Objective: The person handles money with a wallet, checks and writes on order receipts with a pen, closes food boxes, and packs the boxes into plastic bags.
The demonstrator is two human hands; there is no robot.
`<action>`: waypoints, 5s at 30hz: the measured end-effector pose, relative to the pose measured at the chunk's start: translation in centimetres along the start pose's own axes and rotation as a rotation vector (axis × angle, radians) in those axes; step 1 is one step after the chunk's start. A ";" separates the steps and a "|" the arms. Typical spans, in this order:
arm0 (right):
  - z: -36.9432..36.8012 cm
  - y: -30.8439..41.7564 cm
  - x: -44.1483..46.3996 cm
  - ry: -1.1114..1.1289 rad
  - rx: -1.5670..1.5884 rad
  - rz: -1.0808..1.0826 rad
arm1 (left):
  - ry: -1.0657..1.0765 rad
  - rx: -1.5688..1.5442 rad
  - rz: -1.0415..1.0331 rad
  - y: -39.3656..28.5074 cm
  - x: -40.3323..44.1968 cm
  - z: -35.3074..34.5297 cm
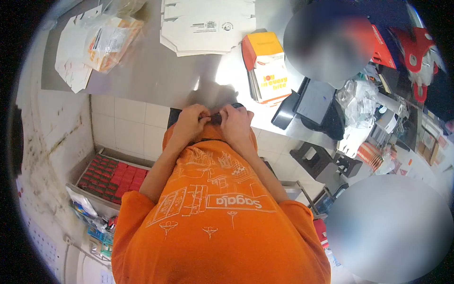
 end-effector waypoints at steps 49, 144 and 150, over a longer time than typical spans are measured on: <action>0.4 -6.0 0.2 0.109 0.288 0.336 | 0.895 0.430 -0.112 -5.0 11.0 -7.0; -104.2 53.3 -59.7 2.029 -0.905 0.872 | -3.019 -1.102 0.599 44.0 -97.8 -22.4; -103.6 48.2 -58.9 2.210 -0.708 0.771 | -2.489 -1.260 1.548 45.1 -100.4 -23.6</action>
Point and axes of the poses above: each hand's wrist, its own x-axis towards the middle knuckle, its own z-axis out of the back of the hand, y = z × x, the point moved 9 cm from there along x, towards the middle knuckle, and after that the axes turned 14 degrees about y, right-handed, at the moved point
